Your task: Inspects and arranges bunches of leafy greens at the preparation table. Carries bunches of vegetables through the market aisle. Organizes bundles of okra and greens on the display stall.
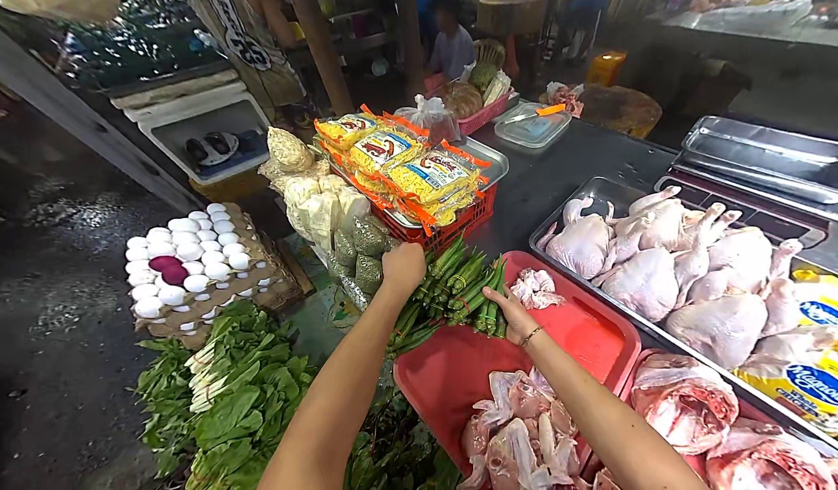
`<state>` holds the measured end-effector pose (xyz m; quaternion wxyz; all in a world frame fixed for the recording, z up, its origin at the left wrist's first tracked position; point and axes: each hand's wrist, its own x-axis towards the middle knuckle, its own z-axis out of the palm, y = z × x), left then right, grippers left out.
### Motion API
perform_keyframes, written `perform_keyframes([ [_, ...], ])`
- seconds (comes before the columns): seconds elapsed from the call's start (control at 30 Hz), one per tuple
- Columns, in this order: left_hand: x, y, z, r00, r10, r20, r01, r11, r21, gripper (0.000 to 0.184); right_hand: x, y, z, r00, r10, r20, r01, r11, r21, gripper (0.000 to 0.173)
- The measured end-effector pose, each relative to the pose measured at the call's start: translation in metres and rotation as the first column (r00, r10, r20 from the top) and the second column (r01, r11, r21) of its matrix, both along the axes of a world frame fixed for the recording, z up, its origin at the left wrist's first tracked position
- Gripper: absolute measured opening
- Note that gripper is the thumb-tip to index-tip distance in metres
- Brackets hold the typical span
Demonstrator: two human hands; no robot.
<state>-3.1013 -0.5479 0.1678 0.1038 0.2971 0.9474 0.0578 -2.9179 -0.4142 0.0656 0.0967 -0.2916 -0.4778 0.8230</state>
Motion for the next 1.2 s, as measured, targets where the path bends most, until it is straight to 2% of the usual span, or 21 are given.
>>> perform_keyframes([
  [0.1, 0.011, 0.011, -0.007, 0.978, -0.15, -0.147, 0.171, 0.974, 0.149, 0.036, -0.001, -0.002, -0.002, 1.0, -0.019, -0.019, 0.019, 1.0, -0.008, 0.07],
  [0.2, 0.013, 0.025, -0.013, 0.975, -0.222, -0.026, 0.223, 0.971, 0.085, 0.048, -0.003, -0.004, -0.004, 0.999, -0.037, -0.033, 0.036, 0.999, -0.013, 0.069],
  [0.33, 0.003, 0.024, -0.008, 0.969, -0.211, 0.125, 0.206, 0.977, 0.053, 0.043, -0.006, -0.006, -0.004, 0.998, -0.054, -0.018, 0.054, 0.999, -0.008, 0.067],
  [0.43, -0.002, 0.008, 0.0, 0.962, -0.212, 0.173, 0.21, 0.977, 0.028, 0.043, -0.005, -0.008, -0.006, 0.998, -0.069, 0.009, 0.069, 0.998, -0.011, 0.07],
  [0.5, -0.006, -0.002, -0.01, 0.971, -0.198, 0.133, 0.203, 0.979, -0.025, 0.045, -0.006, -0.01, -0.008, 0.997, -0.079, 0.001, 0.079, 0.997, -0.017, 0.071],
  [0.57, 0.002, -0.007, -0.011, 0.983, -0.184, 0.019, 0.184, 0.983, -0.028, 0.048, -0.008, -0.011, -0.009, 0.996, -0.089, -0.013, 0.088, 0.996, -0.026, 0.069],
  [0.67, 0.032, -0.001, -0.002, 0.96, -0.244, -0.138, 0.263, 0.955, 0.138, 0.041, -0.008, -0.011, -0.009, 0.995, -0.095, -0.016, 0.095, 0.995, -0.03, 0.069],
  [0.7, 0.041, 0.004, -0.002, 0.955, -0.269, -0.125, 0.286, 0.946, 0.15, 0.041, -0.008, -0.012, -0.01, 0.995, -0.093, -0.018, 0.093, 0.995, -0.029, 0.069],
  [0.77, 0.055, 0.016, -0.005, 0.955, -0.295, -0.02, 0.296, 0.953, 0.068, 0.045, -0.009, -0.014, -0.01, 0.994, -0.107, -0.026, 0.107, 0.994, -0.021, 0.066],
  [0.87, 0.058, 0.03, -0.013, 0.96, -0.267, 0.079, 0.269, 0.963, -0.011, 0.04, -0.013, -0.018, -0.008, 0.988, -0.154, -0.011, 0.154, 0.988, -0.014, 0.066],
  [0.97, 0.057, 0.024, -0.004, 0.964, -0.261, 0.061, 0.255, 0.963, 0.087, 0.034, -0.013, -0.019, -0.006, 0.988, -0.152, -0.008, 0.152, 0.988, -0.012, 0.065],
  [1.07, 0.055, -0.004, 0.019, 0.973, -0.228, 0.045, 0.207, 0.938, 0.279, 0.032, -0.01, -0.017, -0.006, 0.991, -0.132, -0.006, 0.131, 0.991, -0.029, 0.061],
  [1.13, 0.051, -0.028, 0.035, 0.987, -0.151, 0.06, 0.117, 0.92, 0.374, 0.033, -0.009, -0.016, -0.007, 0.992, -0.129, -0.009, 0.128, 0.991, -0.047, 0.062],
  [1.2, 0.04, -0.045, 0.033, 0.998, -0.059, 0.03, 0.04, 0.899, 0.436, 0.032, -0.009, -0.016, -0.009, 0.992, -0.127, -0.011, 0.126, 0.991, -0.051, 0.065],
])
